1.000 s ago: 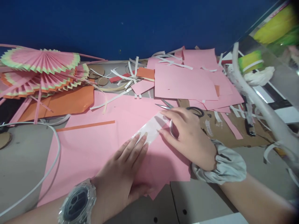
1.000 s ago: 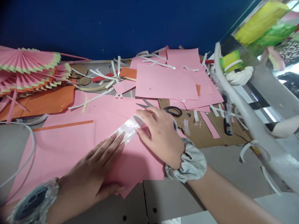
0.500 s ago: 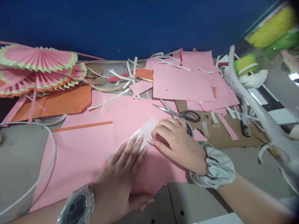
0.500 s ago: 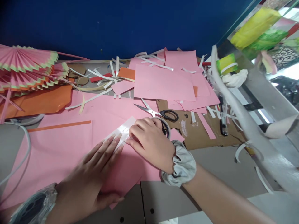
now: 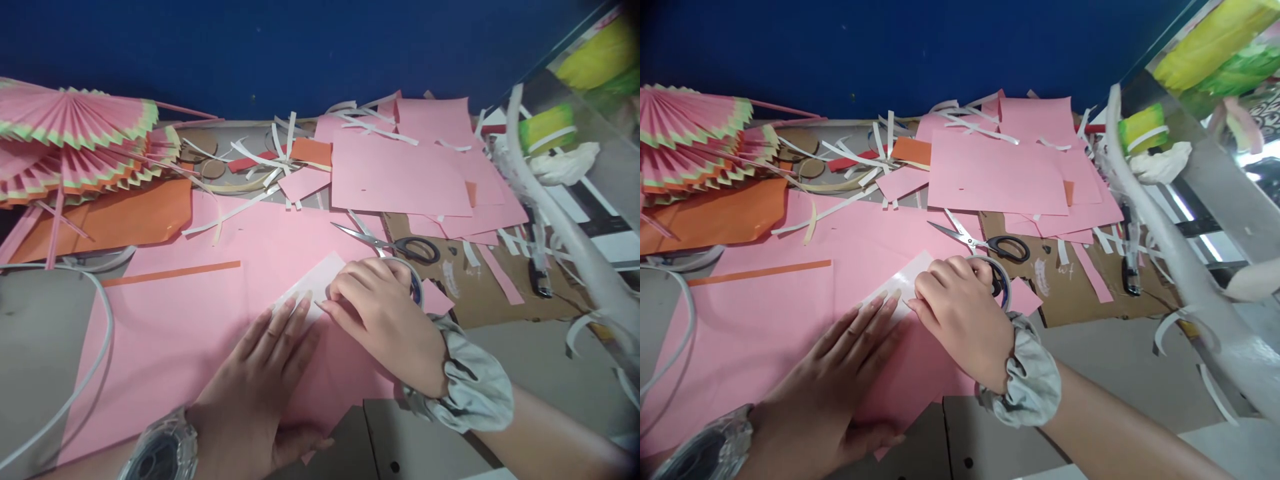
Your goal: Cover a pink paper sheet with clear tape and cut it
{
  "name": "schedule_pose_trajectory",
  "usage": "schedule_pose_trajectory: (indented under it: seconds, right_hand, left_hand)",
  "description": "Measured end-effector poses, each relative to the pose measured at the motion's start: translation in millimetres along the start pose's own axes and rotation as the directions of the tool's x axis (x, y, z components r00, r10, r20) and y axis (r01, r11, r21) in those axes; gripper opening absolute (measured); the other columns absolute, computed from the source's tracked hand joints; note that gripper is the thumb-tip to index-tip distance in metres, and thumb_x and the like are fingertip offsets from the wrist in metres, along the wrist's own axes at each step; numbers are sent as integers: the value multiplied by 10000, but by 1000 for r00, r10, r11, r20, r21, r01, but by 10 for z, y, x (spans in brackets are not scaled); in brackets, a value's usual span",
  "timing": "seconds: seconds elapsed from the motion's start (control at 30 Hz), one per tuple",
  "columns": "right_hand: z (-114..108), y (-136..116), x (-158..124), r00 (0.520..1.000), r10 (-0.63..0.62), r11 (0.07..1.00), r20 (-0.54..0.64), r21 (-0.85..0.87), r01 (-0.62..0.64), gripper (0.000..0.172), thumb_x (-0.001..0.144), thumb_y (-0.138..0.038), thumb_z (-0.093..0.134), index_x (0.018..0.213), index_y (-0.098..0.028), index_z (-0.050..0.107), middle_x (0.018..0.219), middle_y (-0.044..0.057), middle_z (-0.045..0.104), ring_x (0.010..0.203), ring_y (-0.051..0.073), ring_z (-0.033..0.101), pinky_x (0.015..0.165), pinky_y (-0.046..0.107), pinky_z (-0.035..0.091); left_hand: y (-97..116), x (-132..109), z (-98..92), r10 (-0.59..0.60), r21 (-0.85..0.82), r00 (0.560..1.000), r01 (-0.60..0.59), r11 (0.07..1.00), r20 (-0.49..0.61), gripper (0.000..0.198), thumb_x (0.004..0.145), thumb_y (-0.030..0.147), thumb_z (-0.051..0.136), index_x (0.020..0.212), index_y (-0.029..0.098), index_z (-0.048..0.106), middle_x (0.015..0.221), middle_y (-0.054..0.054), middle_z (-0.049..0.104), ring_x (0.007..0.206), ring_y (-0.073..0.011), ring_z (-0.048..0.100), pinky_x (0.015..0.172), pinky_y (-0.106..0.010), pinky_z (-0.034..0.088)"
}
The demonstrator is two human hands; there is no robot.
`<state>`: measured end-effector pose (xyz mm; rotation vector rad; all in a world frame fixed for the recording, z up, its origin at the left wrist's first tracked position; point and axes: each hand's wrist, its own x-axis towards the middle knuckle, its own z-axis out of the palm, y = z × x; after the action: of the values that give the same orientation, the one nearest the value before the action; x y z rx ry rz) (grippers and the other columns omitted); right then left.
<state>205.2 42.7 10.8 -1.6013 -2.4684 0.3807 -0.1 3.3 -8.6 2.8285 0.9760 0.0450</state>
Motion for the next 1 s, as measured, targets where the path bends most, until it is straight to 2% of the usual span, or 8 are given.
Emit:
schedule_pose_trajectory:
  seconds: [0.2,0.43,0.67,0.8,0.93,1.0]
  right_hand:
    - [13,6,-2,999,12,1000,-33,0,-12,157,881,-273,481,740,-205,492,799,-6,562,851,180,470,806,373,262]
    - [28,-5,8,997,34,999,-63,-4,-35,171,863,-297,502,719,-206,502,788,-11,554,857,181,484,829,369,264]
    - [20,42,24,990,53,998,-130,-28,-58,90,827,-210,531,739,-210,510,773,-20,571,847,180,513,866,381,266]
    - [-31,125,32,986,1,1000,-169,-6,-2,45,845,-232,532,869,-195,539,930,36,569,899,185,513,849,346,319]
    - [-80,117,3,994,-83,994,-72,71,88,116,870,-285,519,961,-214,533,993,19,585,977,182,495,898,357,280]
    - [-89,95,-13,995,-91,993,-29,70,93,101,876,-303,510,928,-219,530,968,2,590,965,177,493,910,372,250]
  left_hand:
    - [11,-15,26,-3,-2,1000,3,1000,-14,953,764,729,351,1407,36,237,1486,-201,208,1373,-327,126,1094,-415,80]
    - [34,-2,10,-20,-28,997,18,999,-73,938,758,734,358,1350,7,345,1459,-206,280,1363,-328,164,1092,-408,116]
    - [33,27,-61,-46,-26,997,45,999,-60,938,768,728,358,1368,8,318,1478,-195,241,1369,-316,160,1089,-389,148]
    - [21,-14,-167,-19,16,999,19,1000,-45,919,766,710,394,1361,12,335,1466,-189,275,1359,-312,195,1089,-387,165]
    - [9,-10,-220,-14,81,994,23,996,-108,801,784,642,459,1258,-3,461,1361,-225,434,1273,-335,359,1061,-426,213]
    - [-2,36,-188,2,66,990,8,998,-143,768,813,626,428,1256,0,456,1358,-215,442,1276,-328,362,1060,-428,223]
